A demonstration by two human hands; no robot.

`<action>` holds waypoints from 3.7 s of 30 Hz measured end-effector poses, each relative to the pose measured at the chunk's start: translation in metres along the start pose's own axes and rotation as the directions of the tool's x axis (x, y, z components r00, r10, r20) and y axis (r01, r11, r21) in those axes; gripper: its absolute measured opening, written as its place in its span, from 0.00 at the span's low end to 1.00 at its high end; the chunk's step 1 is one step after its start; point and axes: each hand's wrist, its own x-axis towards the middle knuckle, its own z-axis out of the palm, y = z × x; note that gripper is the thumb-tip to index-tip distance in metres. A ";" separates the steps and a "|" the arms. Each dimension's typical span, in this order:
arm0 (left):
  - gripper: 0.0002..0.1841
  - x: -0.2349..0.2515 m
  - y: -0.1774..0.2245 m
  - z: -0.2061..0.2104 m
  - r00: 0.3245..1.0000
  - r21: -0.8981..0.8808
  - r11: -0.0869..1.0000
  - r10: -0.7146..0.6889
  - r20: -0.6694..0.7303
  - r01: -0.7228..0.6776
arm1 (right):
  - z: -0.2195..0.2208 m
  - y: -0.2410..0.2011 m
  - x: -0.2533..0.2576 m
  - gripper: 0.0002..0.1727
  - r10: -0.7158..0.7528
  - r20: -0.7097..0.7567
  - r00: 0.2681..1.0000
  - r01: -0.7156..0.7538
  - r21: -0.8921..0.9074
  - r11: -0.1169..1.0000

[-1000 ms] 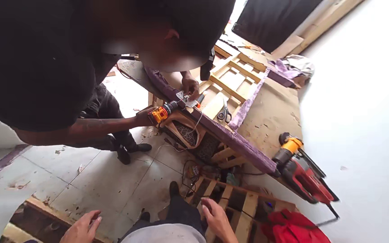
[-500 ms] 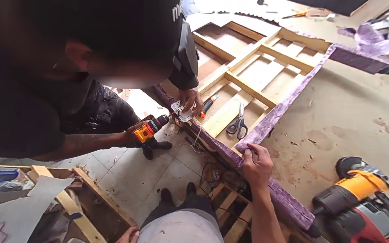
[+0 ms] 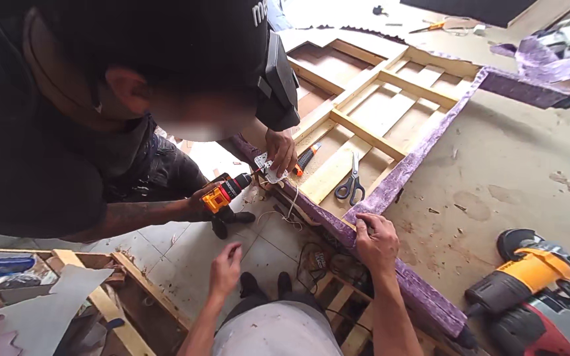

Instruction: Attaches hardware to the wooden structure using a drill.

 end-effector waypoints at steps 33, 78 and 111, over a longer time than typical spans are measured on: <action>0.16 0.153 0.142 0.050 0.911 0.225 0.958 0.246 -0.332 -0.176 | 0.003 -0.009 0.005 0.18 -0.023 0.016 1.000 0.024 -0.100 0.995; 0.12 0.200 0.187 0.030 0.925 0.659 0.733 0.348 -0.151 -0.168 | 0.070 0.014 0.179 0.15 -0.408 0.213 0.888 0.211 0.599 0.772; 0.13 0.214 0.206 0.011 0.975 0.721 0.664 0.209 0.075 -0.198 | 0.067 0.013 0.179 0.15 -0.417 0.188 0.889 0.223 0.618 0.754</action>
